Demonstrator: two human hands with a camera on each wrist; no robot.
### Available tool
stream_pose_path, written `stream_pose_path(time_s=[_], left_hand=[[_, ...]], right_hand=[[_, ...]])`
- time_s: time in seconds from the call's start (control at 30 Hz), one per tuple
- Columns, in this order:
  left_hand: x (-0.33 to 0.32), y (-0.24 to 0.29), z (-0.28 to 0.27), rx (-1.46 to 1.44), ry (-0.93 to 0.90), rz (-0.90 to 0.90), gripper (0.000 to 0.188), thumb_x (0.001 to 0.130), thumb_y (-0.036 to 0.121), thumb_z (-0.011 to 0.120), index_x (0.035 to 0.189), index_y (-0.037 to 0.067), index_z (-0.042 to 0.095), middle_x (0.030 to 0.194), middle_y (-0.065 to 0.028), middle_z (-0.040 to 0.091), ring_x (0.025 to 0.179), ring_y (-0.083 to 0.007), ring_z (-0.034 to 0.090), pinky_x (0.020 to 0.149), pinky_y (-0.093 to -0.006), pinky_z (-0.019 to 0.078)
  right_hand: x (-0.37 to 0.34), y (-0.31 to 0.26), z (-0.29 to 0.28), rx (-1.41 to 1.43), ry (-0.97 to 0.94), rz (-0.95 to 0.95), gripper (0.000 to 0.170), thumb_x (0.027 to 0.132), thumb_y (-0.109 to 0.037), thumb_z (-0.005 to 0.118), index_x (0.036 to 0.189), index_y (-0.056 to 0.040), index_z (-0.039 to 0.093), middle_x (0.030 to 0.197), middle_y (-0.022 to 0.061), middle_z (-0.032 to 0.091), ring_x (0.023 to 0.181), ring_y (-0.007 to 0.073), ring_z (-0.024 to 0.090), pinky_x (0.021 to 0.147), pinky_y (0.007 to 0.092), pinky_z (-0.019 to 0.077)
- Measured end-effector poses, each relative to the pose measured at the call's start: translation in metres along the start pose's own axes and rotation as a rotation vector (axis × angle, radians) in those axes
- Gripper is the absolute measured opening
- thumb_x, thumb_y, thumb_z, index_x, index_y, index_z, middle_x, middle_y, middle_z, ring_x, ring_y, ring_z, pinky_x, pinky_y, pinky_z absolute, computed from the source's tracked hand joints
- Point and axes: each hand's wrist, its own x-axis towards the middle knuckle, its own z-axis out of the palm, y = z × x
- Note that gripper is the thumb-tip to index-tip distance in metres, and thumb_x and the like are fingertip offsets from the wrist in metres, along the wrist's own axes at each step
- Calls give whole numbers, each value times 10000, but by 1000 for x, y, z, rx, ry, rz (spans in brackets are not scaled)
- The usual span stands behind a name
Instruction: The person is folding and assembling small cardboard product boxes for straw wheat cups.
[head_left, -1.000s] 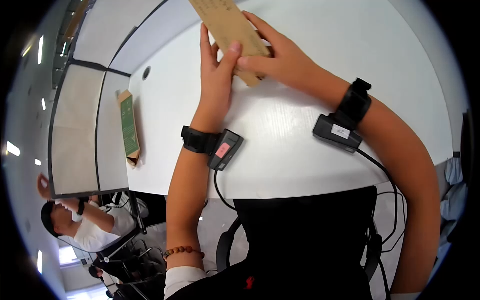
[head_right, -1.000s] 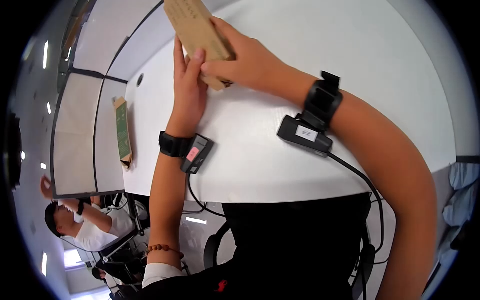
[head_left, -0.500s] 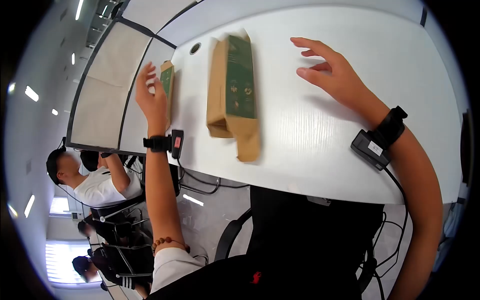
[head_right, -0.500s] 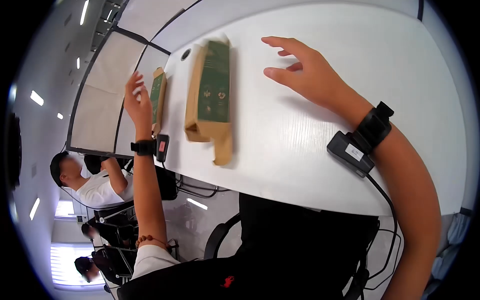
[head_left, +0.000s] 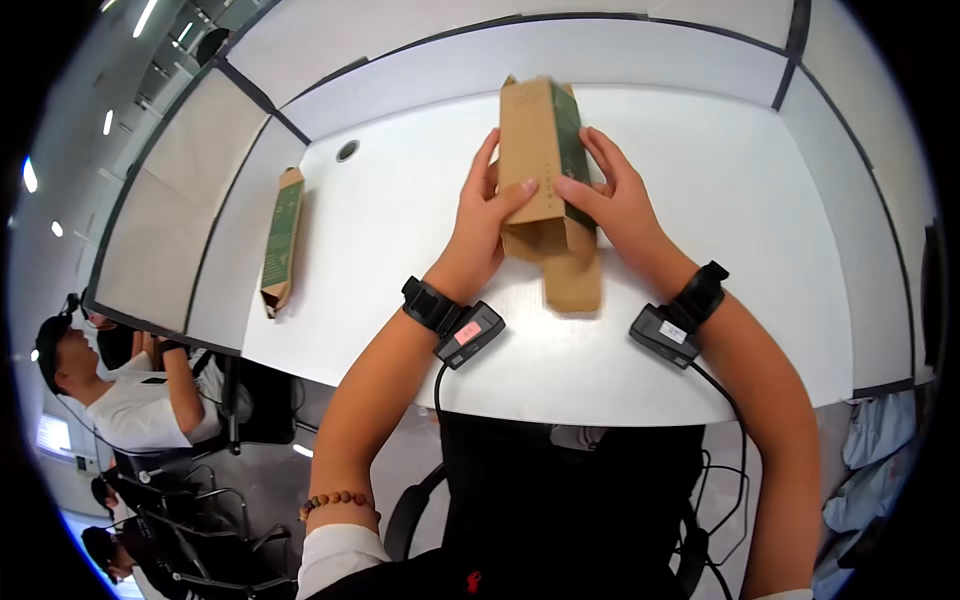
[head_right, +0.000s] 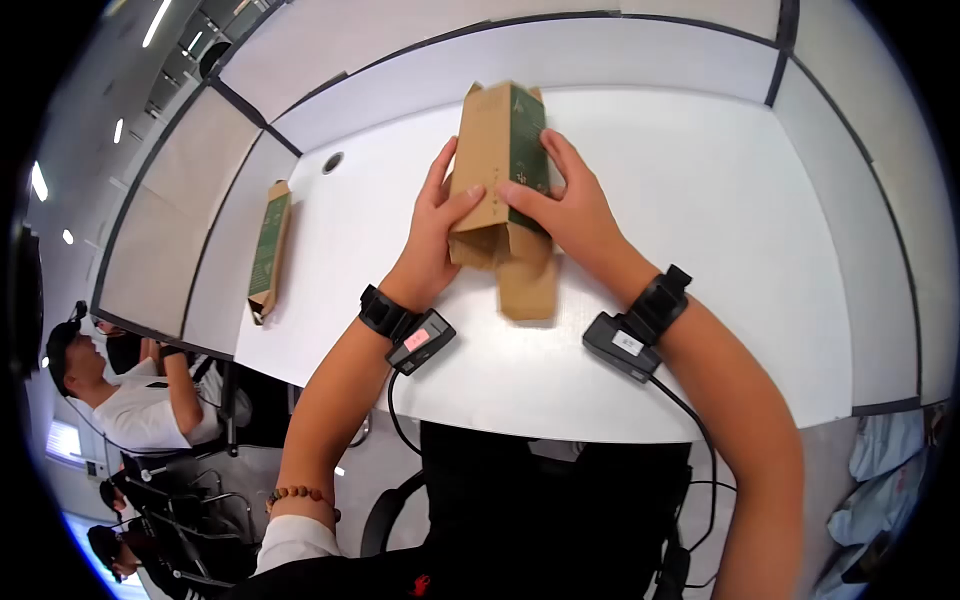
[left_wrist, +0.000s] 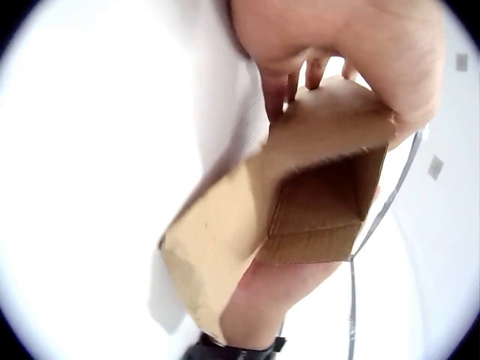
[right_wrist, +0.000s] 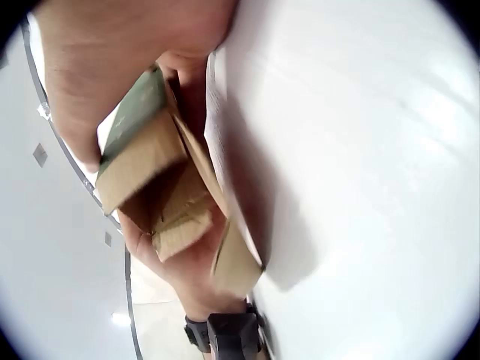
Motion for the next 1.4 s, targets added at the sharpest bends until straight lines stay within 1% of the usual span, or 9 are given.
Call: stream_pose_path(time_s=[0.17,0.27,0.37,0.43,0.67,0.8,1.0,1.07,1.4], left_hand=[[1,-2,2,-250,51,-70,897,961,66,670,1642,42,87,1451,-189,518,1271,-279,592,1032,-397,521],[1,7,-15,-284,-70,-146,602,1029,242,590,1553,53,361,1406,-111,583,1266,-219,595,1048,-364,500],[1,21,-34,-378,-74,-368,508,1049,334,563,1459,43,491,1364,-94,619,1210,-201,617,1031,-362,495],[1,20,-36,-496,-180,-343,502,1044,331,572,1460,61,497,1361,-90,618,1211,-199,613,1032,-366,492],[5,29,-20,131,-4,356,845,909,-61,635,1618,122,213,1414,-101,556,1282,-243,564,1094,-414,458],[10,16,-16,742,69,723,718,871,-74,615,1544,80,421,1386,-157,555,1263,-291,553,1061,-410,456],[-4,16,-10,846,36,737,903,818,128,806,1602,90,360,1383,-161,413,1161,-262,527,887,-368,554],[-5,10,-7,852,-45,656,927,804,182,828,1604,125,363,1396,-160,400,1215,-287,519,956,-393,558],[29,-24,-53,680,-96,472,556,936,177,720,1468,135,562,1526,-158,446,1400,-285,471,1090,-406,469]], right_hand=[[9,17,-7,-110,40,-129,1056,838,-216,835,1595,79,161,1580,272,373,1385,289,495,1108,385,460],[-1,-11,4,-201,-189,-216,1195,769,-228,876,1650,-56,87,1616,224,328,1331,267,549,1065,400,499],[-9,-21,10,-148,-315,-205,1219,744,-318,889,1652,-71,113,1709,157,151,1536,295,287,1181,426,396],[-9,-17,9,-307,-373,-297,1254,747,-326,883,1665,-115,56,1687,171,195,1415,296,466,1094,429,476],[-4,-22,10,-64,27,-225,1127,867,-284,811,1651,-81,26,1692,229,104,1401,312,444,1109,444,459],[-3,-17,3,-394,-78,-357,1216,732,-210,934,1648,-117,139,1628,183,352,1437,312,422,1195,447,349],[-6,-5,12,-234,-105,-339,657,972,-241,639,1545,-54,379,1527,201,455,1418,372,414,1191,445,335],[6,18,-3,-600,-25,-552,703,933,-186,679,1548,-43,371,1515,213,473,1388,396,449,1177,454,362],[14,25,-8,-386,-90,-432,508,902,-8,466,1378,-71,631,1440,189,589,1353,332,527,1129,381,425]])
